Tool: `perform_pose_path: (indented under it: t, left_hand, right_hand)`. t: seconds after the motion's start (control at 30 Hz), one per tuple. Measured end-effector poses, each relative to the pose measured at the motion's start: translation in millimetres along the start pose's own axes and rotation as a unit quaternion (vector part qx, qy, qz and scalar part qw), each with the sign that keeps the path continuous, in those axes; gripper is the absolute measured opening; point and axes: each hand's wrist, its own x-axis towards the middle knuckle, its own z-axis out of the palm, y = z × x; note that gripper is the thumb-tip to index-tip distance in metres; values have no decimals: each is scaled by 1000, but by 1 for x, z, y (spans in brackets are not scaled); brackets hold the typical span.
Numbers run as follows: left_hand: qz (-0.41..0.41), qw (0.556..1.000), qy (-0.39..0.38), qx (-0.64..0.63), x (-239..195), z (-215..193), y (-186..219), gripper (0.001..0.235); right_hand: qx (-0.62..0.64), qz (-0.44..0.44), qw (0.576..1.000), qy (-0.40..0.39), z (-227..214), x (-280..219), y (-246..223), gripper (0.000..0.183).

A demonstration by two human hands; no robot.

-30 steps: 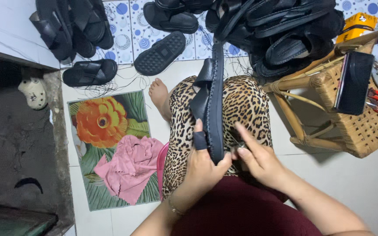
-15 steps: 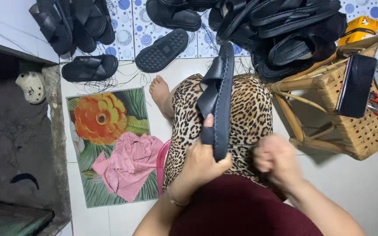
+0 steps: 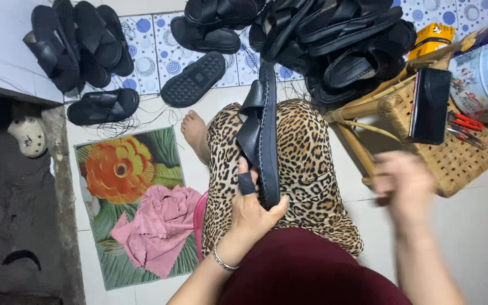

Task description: The person sits on the floor and sews a black shoe using a needle and thread. They hold the shoe on their lap, pull the thread through the sole, and repeatedly stitch along the edge of the shoe.

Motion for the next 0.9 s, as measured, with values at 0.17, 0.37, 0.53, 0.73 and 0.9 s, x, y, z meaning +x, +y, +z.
perform_pose_path:
  t: [0.17, 0.37, 0.53, 0.73, 0.9]
  left_hand:
    - [24, 999, 30, 2, 4, 6, 5, 95]
    - [98, 993, 61, 19, 13, 10, 7, 82]
    - [122, 989, 71, 49, 9, 18, 4, 78]
    - [165, 979, 86, 79, 23, 8, 11, 76]
    - [168, 980, 5, 105, 30, -18, 33, 74]
  right_hand:
    - [-216, -199, 902, -317, 106, -44, 4, 42]
    - [-276, -184, 844, -421, 112, -32, -14, 19]
    - [72, -166, 893, -411, 135, -46, -27, 39]
    - [203, -142, 900, -358, 141, -68, -29, 59]
    - [29, -117, 913, -390, 117, -91, -56, 52]
